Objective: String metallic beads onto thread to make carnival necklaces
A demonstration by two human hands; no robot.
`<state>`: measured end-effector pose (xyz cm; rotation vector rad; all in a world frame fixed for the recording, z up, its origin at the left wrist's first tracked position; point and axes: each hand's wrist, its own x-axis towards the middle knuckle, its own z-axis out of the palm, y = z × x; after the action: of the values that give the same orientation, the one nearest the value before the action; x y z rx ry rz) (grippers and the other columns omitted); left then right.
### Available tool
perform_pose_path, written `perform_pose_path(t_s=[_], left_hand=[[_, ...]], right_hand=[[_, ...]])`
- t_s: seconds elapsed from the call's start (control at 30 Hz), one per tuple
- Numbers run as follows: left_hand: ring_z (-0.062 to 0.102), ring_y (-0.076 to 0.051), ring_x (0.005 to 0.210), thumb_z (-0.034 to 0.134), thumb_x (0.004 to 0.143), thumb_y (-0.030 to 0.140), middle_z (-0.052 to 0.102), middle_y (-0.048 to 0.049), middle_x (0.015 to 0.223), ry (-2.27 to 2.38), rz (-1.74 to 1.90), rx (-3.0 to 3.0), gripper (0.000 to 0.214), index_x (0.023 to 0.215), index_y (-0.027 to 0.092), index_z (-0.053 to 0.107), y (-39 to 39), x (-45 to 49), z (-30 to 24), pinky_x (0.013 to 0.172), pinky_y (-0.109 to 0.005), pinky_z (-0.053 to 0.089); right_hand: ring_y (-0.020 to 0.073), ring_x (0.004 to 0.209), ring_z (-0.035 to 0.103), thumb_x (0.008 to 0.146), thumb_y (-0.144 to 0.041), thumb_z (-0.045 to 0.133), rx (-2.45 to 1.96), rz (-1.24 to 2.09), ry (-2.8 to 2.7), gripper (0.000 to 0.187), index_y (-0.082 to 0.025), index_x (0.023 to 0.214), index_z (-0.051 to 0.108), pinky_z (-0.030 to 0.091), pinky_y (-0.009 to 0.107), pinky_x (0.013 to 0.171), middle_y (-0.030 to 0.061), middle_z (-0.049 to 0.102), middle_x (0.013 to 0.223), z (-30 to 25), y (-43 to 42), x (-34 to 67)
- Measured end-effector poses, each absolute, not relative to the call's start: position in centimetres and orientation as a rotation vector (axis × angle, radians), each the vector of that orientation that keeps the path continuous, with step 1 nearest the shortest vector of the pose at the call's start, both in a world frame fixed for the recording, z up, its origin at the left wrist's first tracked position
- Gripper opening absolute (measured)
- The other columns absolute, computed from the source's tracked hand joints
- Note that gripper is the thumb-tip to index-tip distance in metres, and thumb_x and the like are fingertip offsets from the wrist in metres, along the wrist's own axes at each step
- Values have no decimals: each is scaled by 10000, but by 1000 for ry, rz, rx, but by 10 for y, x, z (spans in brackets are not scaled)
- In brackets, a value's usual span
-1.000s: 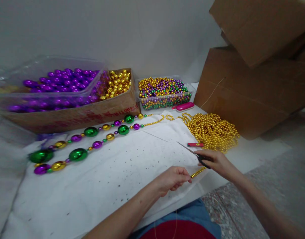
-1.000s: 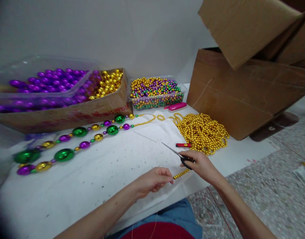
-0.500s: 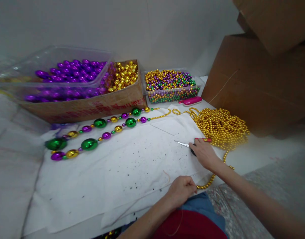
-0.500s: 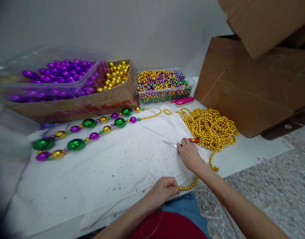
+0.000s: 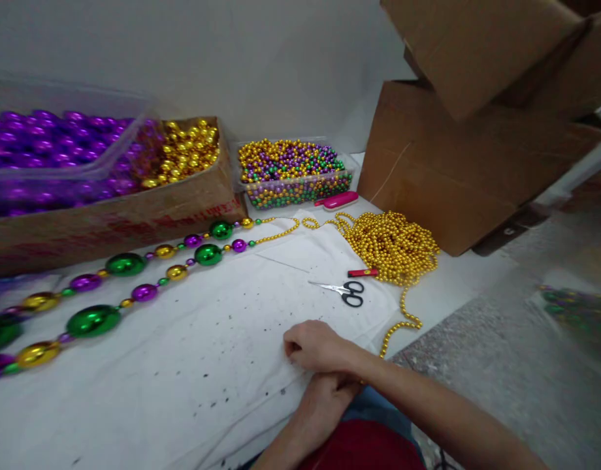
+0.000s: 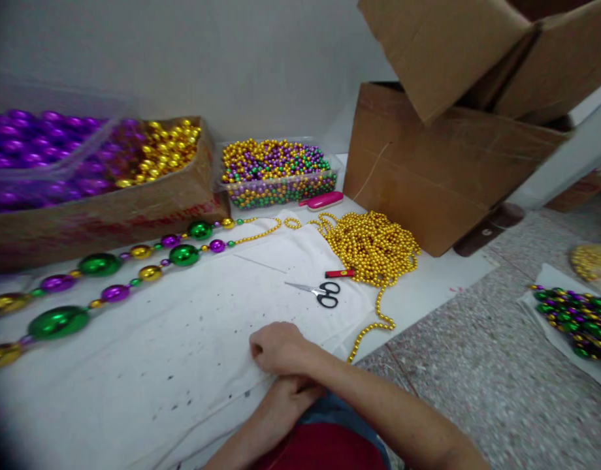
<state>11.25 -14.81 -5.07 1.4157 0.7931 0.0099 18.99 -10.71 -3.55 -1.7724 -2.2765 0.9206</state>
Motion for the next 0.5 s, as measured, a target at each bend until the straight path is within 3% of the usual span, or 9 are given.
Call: perform_pose_path(t_s=[0.13,0.27,0.37,0.43,0.5], left_hand=[[557,-250,868,550,703,257,677,-38,831,770,40,1483,196,817,168,683,-151,113,-50,767,-316,439],[536,-199,738,512,713,224,630,-21,713,767,41,1565,155,731,163,652,-158,111,-48,653,-270,396],[459,-145,613,483,750,255,525,13,602,817,28,1610,178,665,155,603,-155,95,-43,566,-245,312],[417,-130,597,469,788,319,472,28,587,867,47,1611,227,684,159,591,-149,76,-38,550,-237,280],[395,-125,594,458,808,378,443,34,590,922,51,1605,272,697,163,583,-142,55,-33,549,-234,273]], right_hand=[[166,816,612,877,-264,547,-1738,993,-2084,151,-137,861,627,490,307,727,-4,635,859,-35,-109,193],[113,770,579,826,-144,487,-1607,1071,-1894,126,-186,810,605,439,199,679,-44,623,795,-6,-123,203],[114,684,559,808,-227,532,-1519,1158,-1790,56,-191,803,575,440,190,586,-24,604,740,22,-171,255],[146,652,548,789,-330,552,-1563,1184,-1590,144,-204,720,564,448,243,583,5,575,690,30,-229,309],[176,649,568,782,-387,556,-1879,1053,-1361,210,-225,650,576,460,294,606,39,594,675,27,-296,367]])
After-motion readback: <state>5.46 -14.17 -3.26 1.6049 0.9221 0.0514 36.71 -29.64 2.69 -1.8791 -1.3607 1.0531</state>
